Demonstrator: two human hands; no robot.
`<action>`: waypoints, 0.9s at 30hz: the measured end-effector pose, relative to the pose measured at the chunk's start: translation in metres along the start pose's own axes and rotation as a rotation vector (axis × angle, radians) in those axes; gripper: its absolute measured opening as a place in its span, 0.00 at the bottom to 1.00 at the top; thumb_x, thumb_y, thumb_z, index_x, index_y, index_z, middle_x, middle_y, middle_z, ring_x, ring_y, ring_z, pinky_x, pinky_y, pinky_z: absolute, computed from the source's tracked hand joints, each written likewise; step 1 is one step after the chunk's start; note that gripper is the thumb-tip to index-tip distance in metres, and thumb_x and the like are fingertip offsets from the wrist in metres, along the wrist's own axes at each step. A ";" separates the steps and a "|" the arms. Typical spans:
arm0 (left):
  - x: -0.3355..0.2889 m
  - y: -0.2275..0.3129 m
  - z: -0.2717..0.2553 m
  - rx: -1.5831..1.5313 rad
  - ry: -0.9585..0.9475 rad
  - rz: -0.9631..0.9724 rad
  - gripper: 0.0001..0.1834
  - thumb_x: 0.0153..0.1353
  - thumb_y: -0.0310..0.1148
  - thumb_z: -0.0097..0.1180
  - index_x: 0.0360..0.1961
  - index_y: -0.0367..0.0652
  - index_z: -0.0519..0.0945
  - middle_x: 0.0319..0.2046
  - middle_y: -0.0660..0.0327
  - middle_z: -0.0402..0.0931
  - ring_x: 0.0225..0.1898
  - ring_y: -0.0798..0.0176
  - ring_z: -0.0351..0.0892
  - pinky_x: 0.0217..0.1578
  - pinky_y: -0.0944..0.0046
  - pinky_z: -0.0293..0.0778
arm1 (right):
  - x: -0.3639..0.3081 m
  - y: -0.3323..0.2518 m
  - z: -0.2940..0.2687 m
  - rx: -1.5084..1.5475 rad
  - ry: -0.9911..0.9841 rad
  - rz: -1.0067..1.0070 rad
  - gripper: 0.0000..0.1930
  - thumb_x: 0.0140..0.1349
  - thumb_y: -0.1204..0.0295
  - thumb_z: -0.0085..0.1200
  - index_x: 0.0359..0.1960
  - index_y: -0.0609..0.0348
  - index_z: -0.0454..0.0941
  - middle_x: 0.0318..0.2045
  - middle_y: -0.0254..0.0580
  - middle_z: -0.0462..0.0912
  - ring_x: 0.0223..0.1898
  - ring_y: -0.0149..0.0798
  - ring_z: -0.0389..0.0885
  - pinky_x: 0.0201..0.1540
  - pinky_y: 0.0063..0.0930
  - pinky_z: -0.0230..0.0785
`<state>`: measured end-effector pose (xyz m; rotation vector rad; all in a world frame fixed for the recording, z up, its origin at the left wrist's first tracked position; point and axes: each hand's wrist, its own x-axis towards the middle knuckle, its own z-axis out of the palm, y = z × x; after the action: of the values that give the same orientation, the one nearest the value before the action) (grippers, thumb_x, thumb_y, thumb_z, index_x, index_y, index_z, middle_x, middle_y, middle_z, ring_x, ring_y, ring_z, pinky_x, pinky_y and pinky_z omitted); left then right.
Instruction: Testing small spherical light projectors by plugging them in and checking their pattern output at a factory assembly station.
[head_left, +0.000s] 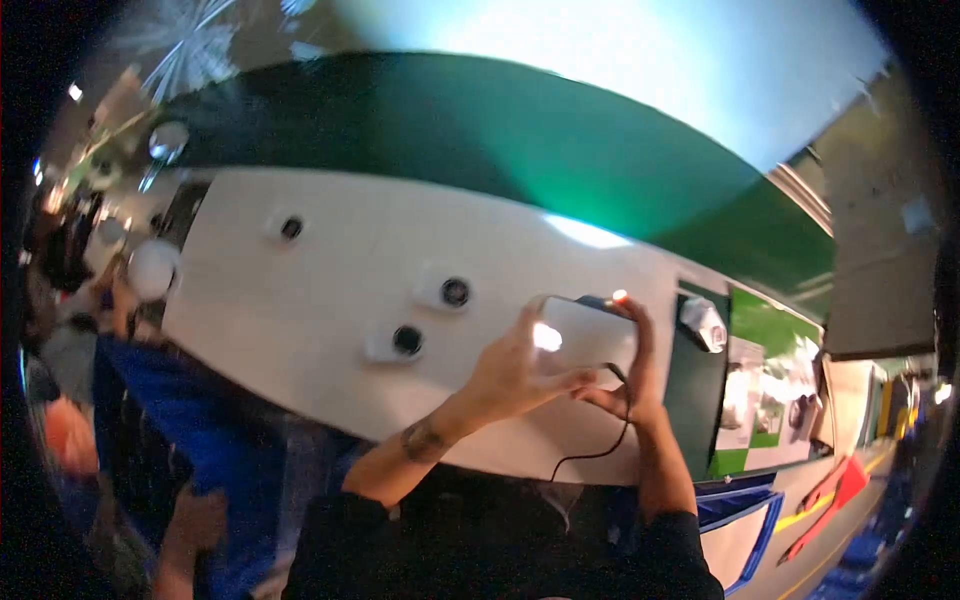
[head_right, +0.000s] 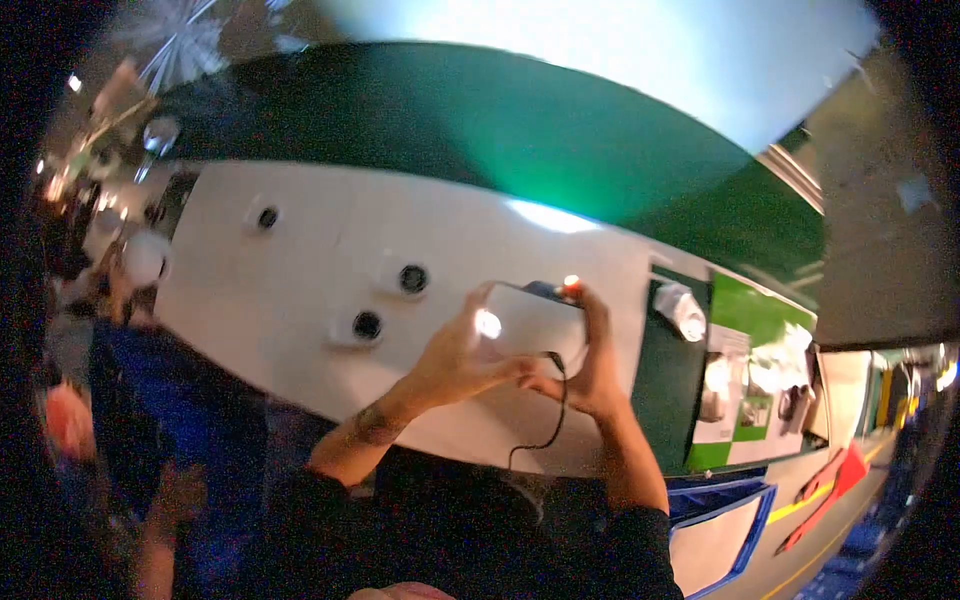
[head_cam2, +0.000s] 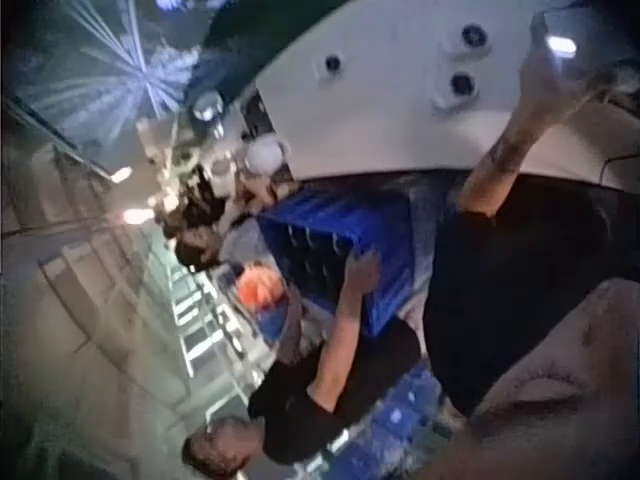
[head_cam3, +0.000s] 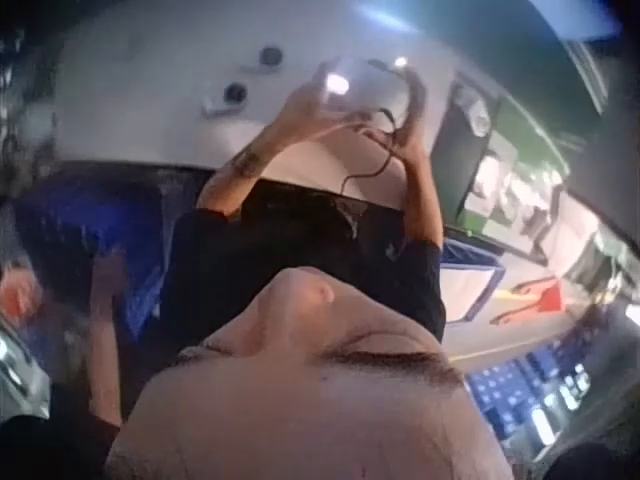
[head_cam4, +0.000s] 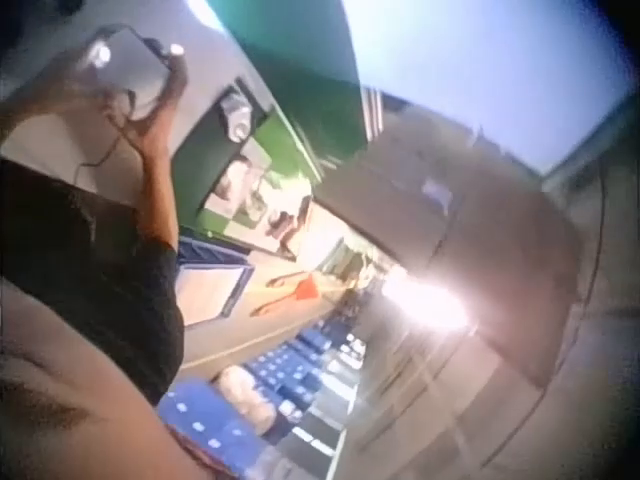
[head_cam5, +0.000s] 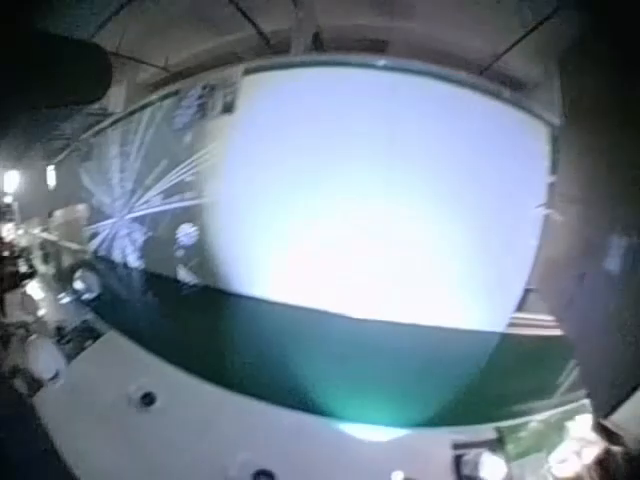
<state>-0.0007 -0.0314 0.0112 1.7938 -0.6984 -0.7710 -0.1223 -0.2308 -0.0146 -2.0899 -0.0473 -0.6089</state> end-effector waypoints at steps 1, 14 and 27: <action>-0.008 -0.005 0.001 0.061 0.070 0.151 0.60 0.48 0.61 0.73 0.67 0.28 0.57 0.52 0.36 0.75 0.52 0.38 0.80 0.53 0.51 0.76 | 0.000 -0.002 0.001 -0.084 -0.024 -0.087 0.66 0.37 0.51 0.82 0.73 0.64 0.49 0.68 0.60 0.61 0.68 0.57 0.63 0.68 0.49 0.61; -0.078 -0.091 -0.153 0.787 0.315 0.293 0.36 0.44 0.32 0.74 0.59 0.46 0.78 0.62 0.57 0.74 0.65 0.47 0.70 0.63 0.49 0.67 | 0.003 0.001 0.009 -0.170 -0.200 -0.301 0.63 0.32 0.64 0.84 0.72 0.43 0.53 0.66 0.57 0.62 0.67 0.72 0.63 0.62 0.64 0.67; -0.061 -0.066 -0.093 0.228 0.125 0.365 0.26 0.55 0.40 0.72 0.53 0.38 0.82 0.53 0.52 0.78 0.55 0.52 0.79 0.56 0.58 0.74 | 0.004 0.002 0.014 -0.170 -0.161 -0.328 0.62 0.33 0.66 0.84 0.72 0.43 0.53 0.66 0.57 0.62 0.67 0.70 0.64 0.63 0.62 0.68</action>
<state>0.0398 0.0892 -0.0137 1.8258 -1.0263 -0.3423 -0.1129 -0.2212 -0.0207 -2.3131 -0.4512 -0.6558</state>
